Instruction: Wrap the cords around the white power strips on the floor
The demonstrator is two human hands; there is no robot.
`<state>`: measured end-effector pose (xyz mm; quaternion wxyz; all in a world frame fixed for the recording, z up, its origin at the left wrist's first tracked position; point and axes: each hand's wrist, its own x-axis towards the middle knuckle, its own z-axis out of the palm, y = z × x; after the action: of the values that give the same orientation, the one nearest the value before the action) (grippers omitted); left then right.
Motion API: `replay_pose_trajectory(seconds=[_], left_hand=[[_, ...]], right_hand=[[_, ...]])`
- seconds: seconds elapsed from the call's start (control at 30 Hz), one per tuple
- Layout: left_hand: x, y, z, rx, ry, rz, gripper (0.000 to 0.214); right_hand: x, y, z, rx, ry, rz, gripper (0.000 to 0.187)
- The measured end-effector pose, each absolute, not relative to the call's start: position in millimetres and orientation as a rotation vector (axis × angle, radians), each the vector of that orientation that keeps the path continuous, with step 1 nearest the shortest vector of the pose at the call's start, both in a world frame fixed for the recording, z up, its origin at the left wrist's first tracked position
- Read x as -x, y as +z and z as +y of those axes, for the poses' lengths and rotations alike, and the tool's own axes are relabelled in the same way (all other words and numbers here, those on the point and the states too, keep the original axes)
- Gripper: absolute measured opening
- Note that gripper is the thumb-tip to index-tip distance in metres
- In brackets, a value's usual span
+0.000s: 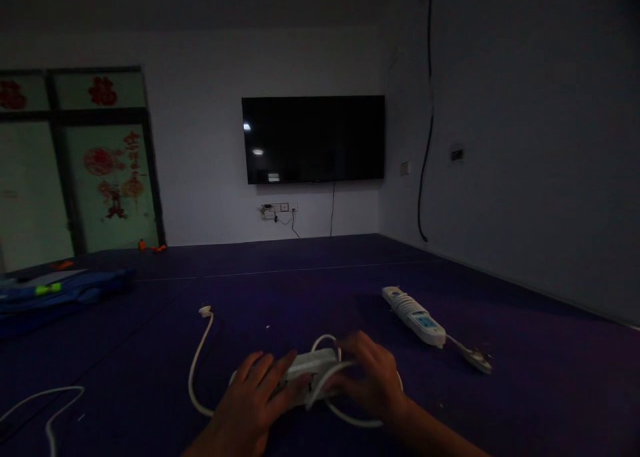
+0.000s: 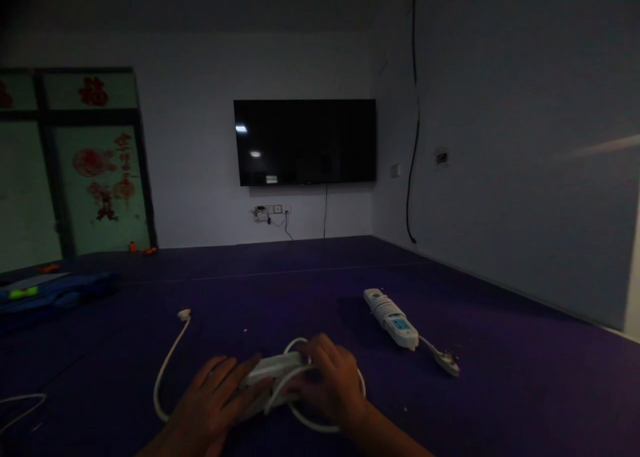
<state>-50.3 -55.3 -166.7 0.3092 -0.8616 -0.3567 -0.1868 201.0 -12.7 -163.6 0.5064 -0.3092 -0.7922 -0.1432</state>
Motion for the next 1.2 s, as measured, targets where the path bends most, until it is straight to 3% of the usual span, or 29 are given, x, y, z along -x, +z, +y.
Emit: replay_pose_trajectory(seconds=[0.07, 0.2, 0.33, 0.5, 0.63, 0.73, 0.93, 1.0, 1.2], left_hand=[[49.8, -168.6, -56.8, 2.297, -0.556, -0.927, 0.097], [51.6, -181.5, -49.7, 2.333, -0.672, -0.704, 0.080], [53.4, -196.7, -39.9, 2.354, -0.764, -0.598, 0.073], [47.0, -196.0, -48.2, 2.443, -0.908, -0.780, 0.084], [38.7, -190.2, -57.0, 2.474, -1.046, -0.934, 0.085], [35.3, -188.3, -58.9, 2.402, -1.189, -1.031, 0.084], [41.8, -185.9, -52.6, 2.144, -1.483, -1.239, 0.070], [45.8, -186.2, -46.9, 2.034, -1.579, -1.289, 0.063], [51.6, -194.1, -33.2, 1.905, -1.712, -1.329, 0.058]], right_hand=[[-199.8, -153.9, -9.3, 0.865, -0.089, -1.877, 0.047], [-197.7, -146.1, -0.6, 0.938, 0.365, -1.756, 0.033], [-198.3, -154.7, 6.8, 0.886, 0.536, -1.776, 0.029], [-197.1, -164.7, 11.1, 0.935, 0.463, -1.898, 0.036], [-191.0, -172.5, 4.9, 0.918, 0.440, -2.063, 0.031], [-183.5, -178.3, -3.1, 0.880, 0.412, -2.128, 0.043], [-172.3, -179.2, -11.3, 1.142, -0.184, -2.232, 0.040], [-172.6, -181.5, -11.9, 1.198, -0.236, -2.218, 0.042], [-177.0, -183.4, -18.0, 1.258, -0.147, -2.199, 0.016]])
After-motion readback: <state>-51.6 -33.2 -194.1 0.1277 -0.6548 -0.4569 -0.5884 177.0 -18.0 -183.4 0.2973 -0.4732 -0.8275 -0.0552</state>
